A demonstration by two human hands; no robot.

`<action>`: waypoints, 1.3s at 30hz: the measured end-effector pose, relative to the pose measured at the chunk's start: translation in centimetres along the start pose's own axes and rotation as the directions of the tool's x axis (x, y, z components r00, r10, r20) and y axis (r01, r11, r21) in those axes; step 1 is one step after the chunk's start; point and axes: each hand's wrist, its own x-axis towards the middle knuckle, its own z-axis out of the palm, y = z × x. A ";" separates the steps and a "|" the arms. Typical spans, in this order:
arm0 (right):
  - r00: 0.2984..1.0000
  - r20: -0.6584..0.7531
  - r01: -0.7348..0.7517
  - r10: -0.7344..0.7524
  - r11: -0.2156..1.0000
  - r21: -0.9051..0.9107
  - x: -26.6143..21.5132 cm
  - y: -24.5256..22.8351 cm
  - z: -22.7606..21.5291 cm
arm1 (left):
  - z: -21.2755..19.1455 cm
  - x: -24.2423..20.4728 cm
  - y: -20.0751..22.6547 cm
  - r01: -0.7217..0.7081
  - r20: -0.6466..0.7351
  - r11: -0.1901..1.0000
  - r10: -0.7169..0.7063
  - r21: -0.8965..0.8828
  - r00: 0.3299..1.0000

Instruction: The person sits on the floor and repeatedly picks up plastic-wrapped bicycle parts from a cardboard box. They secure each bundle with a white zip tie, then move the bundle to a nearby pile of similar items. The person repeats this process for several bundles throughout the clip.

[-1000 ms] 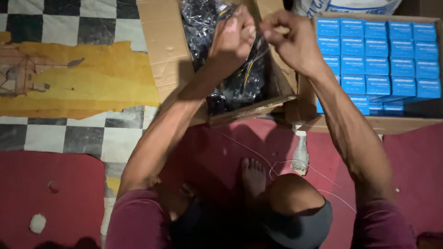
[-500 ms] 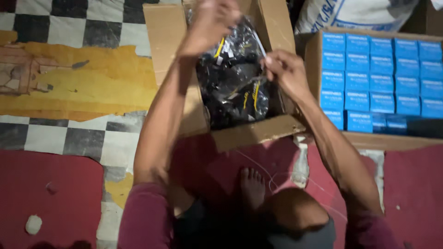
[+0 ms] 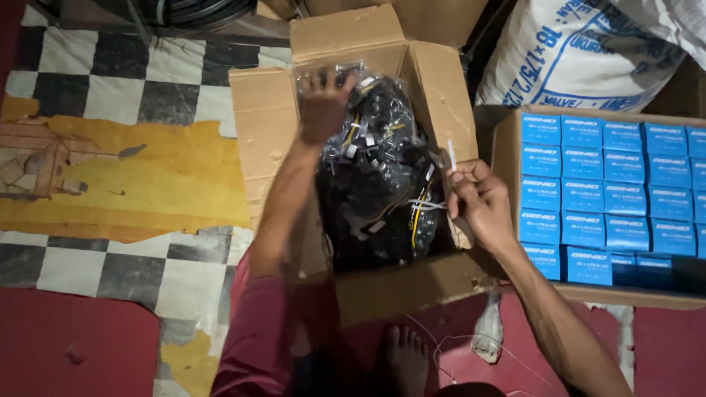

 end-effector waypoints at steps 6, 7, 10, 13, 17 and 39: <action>0.997 -0.073 0.017 -0.008 0.992 0.124 1.8 -0.1 1.0 | 0.5 -0.9 -3.3 -0.061 0.020 0.996 0.062 -0.068 0.998; 0.997 -0.078 0.009 0.003 0.988 0.154 2.4 -0.3 1.2 | 0.3 -0.8 -3.4 -0.061 0.012 0.993 0.063 -0.099 0.998; 0.973 -0.145 -0.157 0.182 0.973 0.171 4.4 -0.8 2.3 | -2.0 0.9 -3.8 -0.108 0.126 0.994 0.109 -0.012 0.986; 0.979 -0.115 -0.138 0.170 0.959 0.247 6.8 -0.7 3.8 | -6.0 4.6 -4.7 0.620 0.375 0.527 -0.502 -0.582 0.779; 0.990 -0.115 -0.009 0.079 0.860 0.511 9.8 -0.1 6.3 | -12.0 5.7 -4.2 0.278 0.147 0.342 -0.361 -0.898 0.921; 0.999 0.046 -0.020 0.020 1.000 0.020 8.3 -1.3 4.1 | -5.9 -5.6 4.6 -0.059 0.084 0.995 0.065 -0.078 0.994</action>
